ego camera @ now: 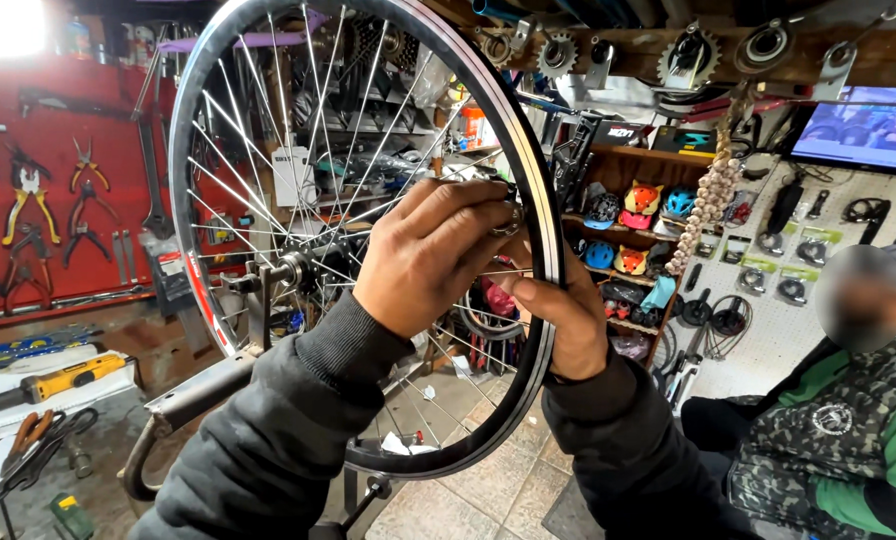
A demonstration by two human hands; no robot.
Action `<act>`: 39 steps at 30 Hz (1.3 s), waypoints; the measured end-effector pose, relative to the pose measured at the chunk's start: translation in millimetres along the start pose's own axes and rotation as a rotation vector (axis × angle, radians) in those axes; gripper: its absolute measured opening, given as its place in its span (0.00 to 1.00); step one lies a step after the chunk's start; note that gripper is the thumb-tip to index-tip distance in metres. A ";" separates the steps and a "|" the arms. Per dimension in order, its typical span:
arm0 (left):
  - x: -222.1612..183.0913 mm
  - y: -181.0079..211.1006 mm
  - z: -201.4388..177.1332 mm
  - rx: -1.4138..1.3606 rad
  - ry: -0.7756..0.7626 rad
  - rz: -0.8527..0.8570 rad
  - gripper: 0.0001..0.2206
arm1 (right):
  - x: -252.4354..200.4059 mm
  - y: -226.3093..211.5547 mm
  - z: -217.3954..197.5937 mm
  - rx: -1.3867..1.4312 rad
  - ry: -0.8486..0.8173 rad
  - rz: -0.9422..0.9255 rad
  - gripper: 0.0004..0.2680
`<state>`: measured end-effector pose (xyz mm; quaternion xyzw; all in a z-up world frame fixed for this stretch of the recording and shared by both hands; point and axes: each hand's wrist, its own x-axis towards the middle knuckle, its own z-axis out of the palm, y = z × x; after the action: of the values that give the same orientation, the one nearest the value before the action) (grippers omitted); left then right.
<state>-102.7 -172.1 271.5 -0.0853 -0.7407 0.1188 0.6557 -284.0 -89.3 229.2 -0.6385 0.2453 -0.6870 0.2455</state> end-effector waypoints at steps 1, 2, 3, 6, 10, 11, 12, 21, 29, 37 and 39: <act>0.5 -0.6 0.7 0.022 0.008 0.028 0.12 | -0.8 0.7 -0.5 0.001 0.021 0.011 0.27; 0.0 -0.9 1.1 0.022 0.006 0.026 0.12 | -1.1 0.9 1.2 0.004 0.022 0.013 0.27; -0.5 -1.2 1.6 0.020 0.005 0.028 0.12 | -1.3 0.9 2.8 0.013 0.027 -0.002 0.27; -4.1 0.2 3.3 0.034 0.026 0.021 0.12 | -0.2 2.1 3.5 0.014 0.032 -0.040 0.26; -12.0 3.2 7.1 0.086 0.048 -0.047 0.17 | 0.1 8.8 -5.9 -0.003 0.013 -0.066 0.23; -10.2 6.7 6.1 0.083 0.044 -0.046 0.17 | -0.9 8.9 -6.5 -0.001 0.018 -0.067 0.23; -9.0 10.4 4.1 0.114 0.038 -0.042 0.17 | -0.9 9.3 -6.7 0.000 -0.002 -0.078 0.23; -2.5 10.5 -5.7 0.181 -0.092 -0.019 0.16 | 0.6 15.6 -7.1 0.207 -0.109 -0.073 0.22; 4.1 30.4 6.8 0.378 -0.047 -0.021 0.14 | -4.6 4.5 3.9 0.011 -0.006 -0.086 0.26; 10.5 25.3 9.1 0.491 -0.085 0.016 0.15 | -9.8 9.2 -0.9 -0.068 0.022 -0.081 0.28; 19.4 17.6 3.3 0.407 -0.101 -0.012 0.14 | -5.3 -2.8 8.1 -0.062 -0.019 -0.103 0.28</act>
<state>-109.0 -149.9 284.5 0.0593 -0.7337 0.2664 0.6222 -275.6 -84.0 227.6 -0.6639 0.2309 -0.6848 0.1922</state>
